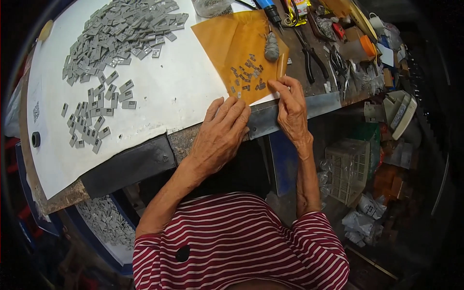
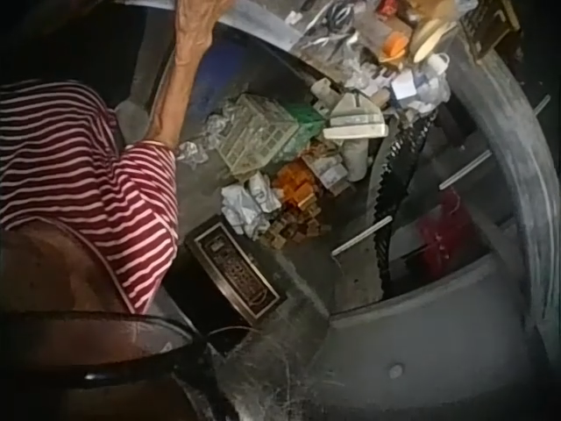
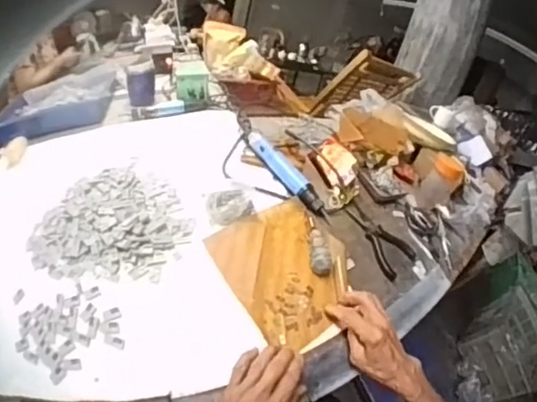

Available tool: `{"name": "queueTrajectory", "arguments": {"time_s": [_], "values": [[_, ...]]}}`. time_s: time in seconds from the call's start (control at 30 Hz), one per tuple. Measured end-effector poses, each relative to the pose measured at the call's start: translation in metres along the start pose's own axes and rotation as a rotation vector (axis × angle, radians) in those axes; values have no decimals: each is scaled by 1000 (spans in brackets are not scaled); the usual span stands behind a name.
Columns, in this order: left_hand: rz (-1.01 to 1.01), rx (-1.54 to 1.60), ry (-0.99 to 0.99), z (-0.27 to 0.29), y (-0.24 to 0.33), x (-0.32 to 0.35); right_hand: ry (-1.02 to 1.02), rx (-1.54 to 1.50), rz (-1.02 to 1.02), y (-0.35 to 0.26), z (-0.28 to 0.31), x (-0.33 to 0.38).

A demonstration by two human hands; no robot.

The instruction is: Assembling small metal hardware components at a workbench.

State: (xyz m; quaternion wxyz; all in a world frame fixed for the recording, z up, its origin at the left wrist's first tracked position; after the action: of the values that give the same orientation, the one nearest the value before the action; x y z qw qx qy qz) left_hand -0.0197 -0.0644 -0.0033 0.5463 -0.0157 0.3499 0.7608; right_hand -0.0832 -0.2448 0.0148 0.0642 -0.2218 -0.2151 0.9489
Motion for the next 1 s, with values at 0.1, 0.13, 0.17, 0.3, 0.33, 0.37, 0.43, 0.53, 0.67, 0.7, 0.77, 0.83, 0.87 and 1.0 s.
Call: {"name": "queueTrajectory", "arguments": {"time_s": [0.1, 0.13, 0.17, 0.3, 0.33, 0.37, 0.43, 0.53, 0.67, 0.7, 0.77, 0.83, 0.87, 1.0], "values": [[25, 21, -18, 1, 0, 0, -24, -4, 25, -3, 0, 1], [24, 22, -19, 1, 1, -1, -21, 5, 41, -4, 0, 1], [23, 27, -19, 2, 1, -1, -21, 4, 39, -5, 0, 1], [22, 16, -23, 1, 1, 0, -49, 117, 40, 0, -1, 4], [22, 15, -23, 0, 1, -1, -34, 130, 37, 2, -1, 5], [19, 9, -23, 0, 1, -1, -34, 130, 36, 2, -1, 5], [17, 2, -23, 1, 1, 0, -21, 98, 41, 1, -2, 5], [0, -30, -12, 1, 1, -1, -78, 111, 78, -5, -1, 4], [-6, -28, -7, 2, 1, -1, -53, 181, 50, -5, 0, 4], [-8, -32, -3, 2, 2, -1, -35, 178, 35, -5, 2, 4], [-8, -32, -4, 2, 2, -1, -17, 177, 19, -4, 2, 4], [-11, -29, -6, 2, 2, -1, -55, 122, 63, -4, 1, 5], [-10, -33, -7, 2, 1, -1, -55, 121, 63, -5, 1, 5], [-14, -40, -3, 2, 2, -1, -75, 199, 46, -2, 2, 7]]}}
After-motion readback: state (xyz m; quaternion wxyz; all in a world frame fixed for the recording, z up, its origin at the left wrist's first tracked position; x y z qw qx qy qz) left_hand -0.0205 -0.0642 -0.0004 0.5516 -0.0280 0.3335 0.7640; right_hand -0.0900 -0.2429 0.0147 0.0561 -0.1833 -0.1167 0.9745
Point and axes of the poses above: each hand's wrist, its own x-axis away from the middle knuckle, its own z-axis out of the back of the hand, y = z × x, the point moved 2 cm from there along -x, towards the middle knuckle, and after that the axes turned 3 degrees about -x, right-handed, at the moved point
